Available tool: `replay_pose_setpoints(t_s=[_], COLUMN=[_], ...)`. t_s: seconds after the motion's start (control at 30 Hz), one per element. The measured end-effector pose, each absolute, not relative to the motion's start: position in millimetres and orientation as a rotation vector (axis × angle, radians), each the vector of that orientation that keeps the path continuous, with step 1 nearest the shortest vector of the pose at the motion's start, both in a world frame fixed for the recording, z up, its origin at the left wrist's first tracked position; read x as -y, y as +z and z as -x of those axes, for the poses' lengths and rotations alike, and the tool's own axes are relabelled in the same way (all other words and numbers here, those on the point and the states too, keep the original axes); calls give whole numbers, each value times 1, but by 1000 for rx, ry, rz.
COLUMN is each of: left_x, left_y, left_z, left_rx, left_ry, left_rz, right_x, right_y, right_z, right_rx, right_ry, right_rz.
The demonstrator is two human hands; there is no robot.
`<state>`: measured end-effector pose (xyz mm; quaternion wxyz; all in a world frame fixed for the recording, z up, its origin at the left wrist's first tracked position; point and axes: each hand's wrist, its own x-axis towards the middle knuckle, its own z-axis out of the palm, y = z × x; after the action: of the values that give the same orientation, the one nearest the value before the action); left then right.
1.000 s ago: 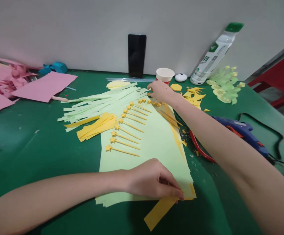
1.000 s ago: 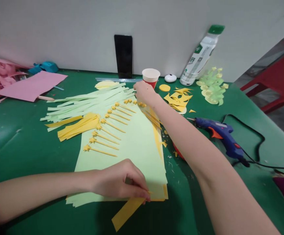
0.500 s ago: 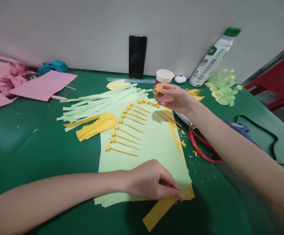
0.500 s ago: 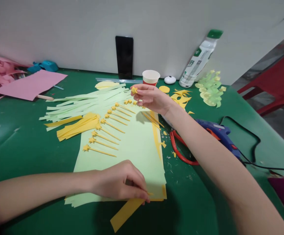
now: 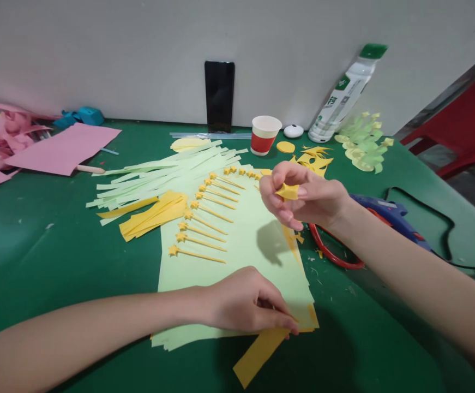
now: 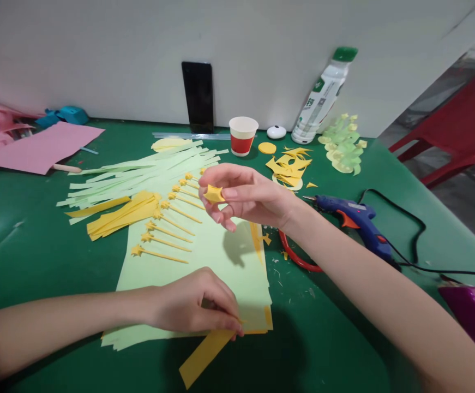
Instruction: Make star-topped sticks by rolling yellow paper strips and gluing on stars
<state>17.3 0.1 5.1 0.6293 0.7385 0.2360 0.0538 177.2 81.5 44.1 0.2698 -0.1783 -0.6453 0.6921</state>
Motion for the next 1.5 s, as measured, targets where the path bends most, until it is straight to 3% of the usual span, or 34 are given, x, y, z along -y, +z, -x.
replay_pose_setpoints(t_s=[0.37,0.63,0.8,0.97,1.5], left_x=[1,-1,0,-1,-1], left_y=[4,4,4,1,-2], left_z=[-17,-17,-17,-16,-17], left_rx=[-545,-536,-526,-477,-473], left_ry=[128,125,106,124,137], left_rz=[-1691,-1717,-1705,-1669,-1657], right_x=[-79,-92,-133,-183,-200], right_y=[48,44,37,13,-4], right_z=[-167,-168,-177,-178,-178], right_rx=[1587,1659,1900,1909,2254], right_ry=[1818,1369,811,605,445], right_rz=[447,705,1262,1491,1720])
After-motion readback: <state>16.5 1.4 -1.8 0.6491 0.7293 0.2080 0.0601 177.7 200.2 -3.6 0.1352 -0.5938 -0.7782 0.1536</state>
